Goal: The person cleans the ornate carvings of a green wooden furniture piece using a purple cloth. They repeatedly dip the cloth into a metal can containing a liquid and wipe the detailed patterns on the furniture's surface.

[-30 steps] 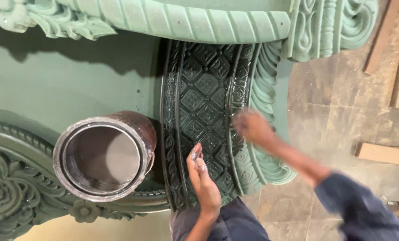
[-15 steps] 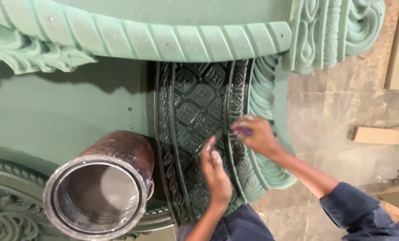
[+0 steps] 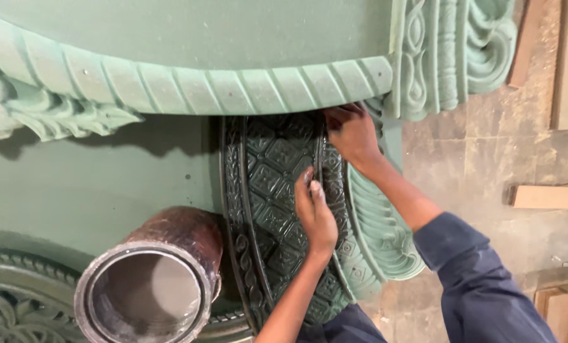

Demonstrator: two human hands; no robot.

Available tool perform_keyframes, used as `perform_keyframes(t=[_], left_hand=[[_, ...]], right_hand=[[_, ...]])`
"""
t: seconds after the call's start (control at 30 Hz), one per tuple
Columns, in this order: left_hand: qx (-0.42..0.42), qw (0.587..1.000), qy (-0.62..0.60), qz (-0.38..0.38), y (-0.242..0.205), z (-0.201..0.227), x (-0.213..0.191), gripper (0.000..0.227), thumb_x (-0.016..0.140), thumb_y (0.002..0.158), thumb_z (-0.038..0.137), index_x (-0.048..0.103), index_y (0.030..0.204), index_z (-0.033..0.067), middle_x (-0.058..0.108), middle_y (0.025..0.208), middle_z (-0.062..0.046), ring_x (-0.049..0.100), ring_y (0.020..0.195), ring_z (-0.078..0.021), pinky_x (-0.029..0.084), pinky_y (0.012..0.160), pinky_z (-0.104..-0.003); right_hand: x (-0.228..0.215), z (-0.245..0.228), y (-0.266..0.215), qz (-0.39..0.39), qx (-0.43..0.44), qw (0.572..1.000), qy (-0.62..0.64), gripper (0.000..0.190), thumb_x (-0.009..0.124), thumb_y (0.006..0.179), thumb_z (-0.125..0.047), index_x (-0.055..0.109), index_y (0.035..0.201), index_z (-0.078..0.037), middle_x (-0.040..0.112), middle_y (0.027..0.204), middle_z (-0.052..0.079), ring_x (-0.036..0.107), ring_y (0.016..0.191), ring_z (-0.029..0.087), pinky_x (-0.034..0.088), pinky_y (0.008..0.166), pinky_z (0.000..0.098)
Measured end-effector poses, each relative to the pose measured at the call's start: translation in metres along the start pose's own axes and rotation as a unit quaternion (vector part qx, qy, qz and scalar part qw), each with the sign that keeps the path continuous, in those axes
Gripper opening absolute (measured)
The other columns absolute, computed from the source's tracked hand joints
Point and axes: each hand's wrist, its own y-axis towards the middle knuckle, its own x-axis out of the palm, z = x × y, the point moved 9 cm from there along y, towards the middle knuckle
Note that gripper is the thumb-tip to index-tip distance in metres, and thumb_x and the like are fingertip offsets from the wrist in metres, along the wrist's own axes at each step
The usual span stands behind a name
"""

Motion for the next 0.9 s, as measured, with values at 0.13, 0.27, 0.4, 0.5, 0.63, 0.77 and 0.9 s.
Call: perform_keyframes(t=[0.13, 0.27, 0.4, 0.5, 0.63, 0.77, 0.9], left_hand=[[-0.046, 0.997, -0.062, 0.009, -0.002, -0.019, -0.007, 0.045, 0.045, 0.108, 0.026, 0.053, 0.139, -0.005, 0.057, 0.139, -0.016, 0.056, 0.126, -0.025, 0.043, 0.109, -0.036], [-0.015, 1.0, -0.001, 0.017, -0.004, -0.017, -0.019, 0.043, 0.044, 0.109, 0.024, 0.054, 0.139, -0.0047, 0.059, 0.141, -0.015, 0.056, 0.132, -0.025, 0.041, 0.114, -0.036], [-0.038, 0.997, -0.06, 0.019, -0.008, -0.015, -0.025, 0.043, 0.043, 0.108, 0.023, 0.052, 0.141, -0.0036, 0.057, 0.142, -0.014, 0.054, 0.133, -0.0242, 0.041, 0.114, -0.036], [-0.007, 0.999, -0.031, 0.012, -0.008, -0.01, -0.027, 0.042, 0.043, 0.109, 0.022, 0.053, 0.141, -0.0039, 0.059, 0.141, -0.014, 0.056, 0.133, -0.024, 0.041, 0.114, -0.036], [-0.051, 0.997, -0.051, 0.012, -0.019, -0.025, -0.035, 0.042, 0.042, 0.109, 0.021, 0.051, 0.142, -0.0028, 0.058, 0.143, -0.013, 0.055, 0.129, -0.0229, 0.042, 0.109, -0.035], [0.0, 0.999, -0.041, 0.033, -0.039, -0.022, -0.052, 0.041, 0.042, 0.11, 0.018, 0.052, 0.142, -0.0047, 0.058, 0.144, -0.015, 0.054, 0.132, -0.0224, 0.039, 0.114, -0.034], [-0.005, 0.996, -0.066, 0.054, -0.055, -0.02, -0.072, 0.042, 0.04, 0.109, 0.017, 0.051, 0.143, -0.0044, 0.056, 0.145, -0.014, 0.053, 0.131, -0.0222, 0.039, 0.113, -0.034]], right_hand=[[0.013, 0.036, 0.021, -0.018, 0.072, 0.997, -0.028, 0.019, 0.069, 0.093, -0.01, 0.073, 0.111, -0.005, 0.072, 0.109, 0.015, 0.066, 0.105, 0.041, 0.051, 0.091, 0.0513], [-0.006, 0.013, 0.01, 0.091, 0.006, 0.994, -0.06, 0.027, 0.072, 0.086, -0.008, 0.07, 0.111, 0.0, 0.069, 0.107, 0.023, 0.06, 0.1, 0.048, 0.047, 0.091, 0.0524], [-0.006, 0.01, -0.007, -0.014, 0.075, 0.997, 0.001, 0.028, 0.067, 0.082, -0.006, 0.071, 0.11, -0.004, 0.069, 0.106, 0.02, 0.063, 0.104, 0.043, 0.048, 0.099, 0.0517], [0.0, 0.034, 0.024, 0.012, 0.078, 0.997, 0.0, 0.032, 0.067, 0.092, -0.012, 0.067, 0.121, 0.001, 0.067, 0.115, 0.025, 0.06, 0.108, 0.047, 0.048, 0.092, 0.0537], [0.026, 0.027, -0.007, 0.019, 0.031, 0.999, -0.018, 0.027, 0.068, 0.094, -0.013, 0.072, 0.116, 0.002, 0.067, 0.118, 0.027, 0.056, 0.11, 0.051, 0.047, 0.094, 0.0582], [0.009, -0.072, -0.198, -0.185, -0.048, 0.981, -0.044, 0.046, 0.067, 0.079, -0.005, 0.07, 0.125, -0.003, 0.058, 0.141, 0.02, 0.048, 0.139, 0.042, 0.029, 0.12, 0.061], [-0.056, -0.109, -0.308, -0.29, 0.171, 0.93, 0.145, 0.017, 0.073, 0.077, -0.01, 0.078, 0.093, -0.008, 0.075, 0.111, 0.011, 0.069, 0.106, 0.033, 0.056, 0.091, 0.0431]])
